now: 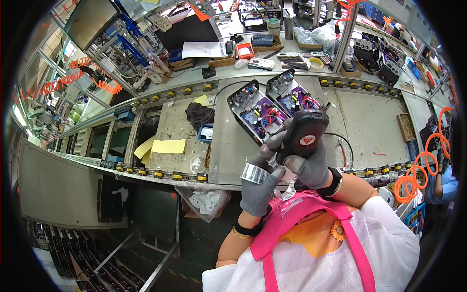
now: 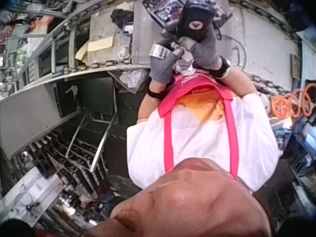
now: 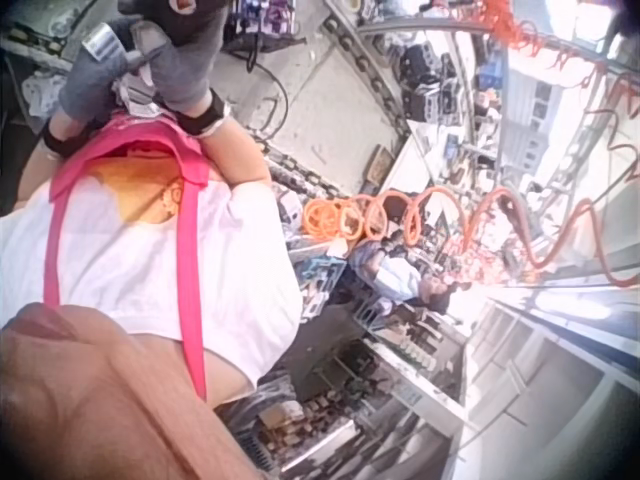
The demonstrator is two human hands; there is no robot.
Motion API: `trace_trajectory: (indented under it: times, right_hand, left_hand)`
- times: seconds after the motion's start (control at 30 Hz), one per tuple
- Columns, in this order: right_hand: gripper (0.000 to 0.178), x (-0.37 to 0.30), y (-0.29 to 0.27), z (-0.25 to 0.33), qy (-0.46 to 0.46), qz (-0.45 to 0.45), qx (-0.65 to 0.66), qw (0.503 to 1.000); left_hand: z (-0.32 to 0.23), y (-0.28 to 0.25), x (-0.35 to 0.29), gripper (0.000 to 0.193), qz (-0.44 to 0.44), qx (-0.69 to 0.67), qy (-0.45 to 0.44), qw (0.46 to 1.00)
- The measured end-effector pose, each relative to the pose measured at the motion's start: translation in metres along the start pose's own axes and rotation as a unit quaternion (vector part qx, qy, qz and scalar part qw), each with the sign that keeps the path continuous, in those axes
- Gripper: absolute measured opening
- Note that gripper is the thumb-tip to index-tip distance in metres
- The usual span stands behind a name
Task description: Assembling and testing electronic power components on an industrial workbench.
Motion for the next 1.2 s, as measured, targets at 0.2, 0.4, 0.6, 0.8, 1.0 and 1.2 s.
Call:
trace_trajectory:
  times: [0.2, 0.4, 0.6, 0.8, 1.0, 1.2]
  right_hand:
    - [0.059, -0.006, -0.004, -0.003, 0.004, 0.036, 0.012, 0.999]
    - [0.06, -0.007, -0.007, -0.001, -0.021, 0.031, 0.004, 0.999]
    - [0.064, -0.008, -0.015, -0.002, -0.011, 0.019, -0.006, 1.0]
    - [0.062, -0.009, -0.016, 0.001, -0.01, 0.042, -0.061, 0.997]
    - [0.062, -0.007, -0.022, 0.009, 0.0, 0.017, -0.063, 0.998]
    - [0.053, -0.005, -0.036, 0.019, -0.083, -0.09, -0.032, 0.992]
  left_hand:
    - [-0.003, 0.004, -0.001, 0.043, 0.008, 0.052, -0.024, 0.998]
    - [0.0, 0.008, 0.002, 0.044, 0.021, 0.075, -0.013, 0.997]
    - [0.014, 0.003, 0.002, 0.043, 0.046, 0.142, -0.052, 0.987]
    - [0.004, 0.019, 0.0, 0.04, 0.057, 0.09, -0.047, 0.993]
    - [0.009, 0.014, 0.004, 0.035, 0.045, 0.135, -0.052, 0.988]
    - [0.011, 0.004, 0.011, 0.035, 0.028, 0.032, -0.016, 0.999]
Point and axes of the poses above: each hand's wrist, its own x-axis towards the middle knuckle, its own y-axis out of the palm, z = x × y, the point moved 5 cm from there along x, towards the middle knuckle
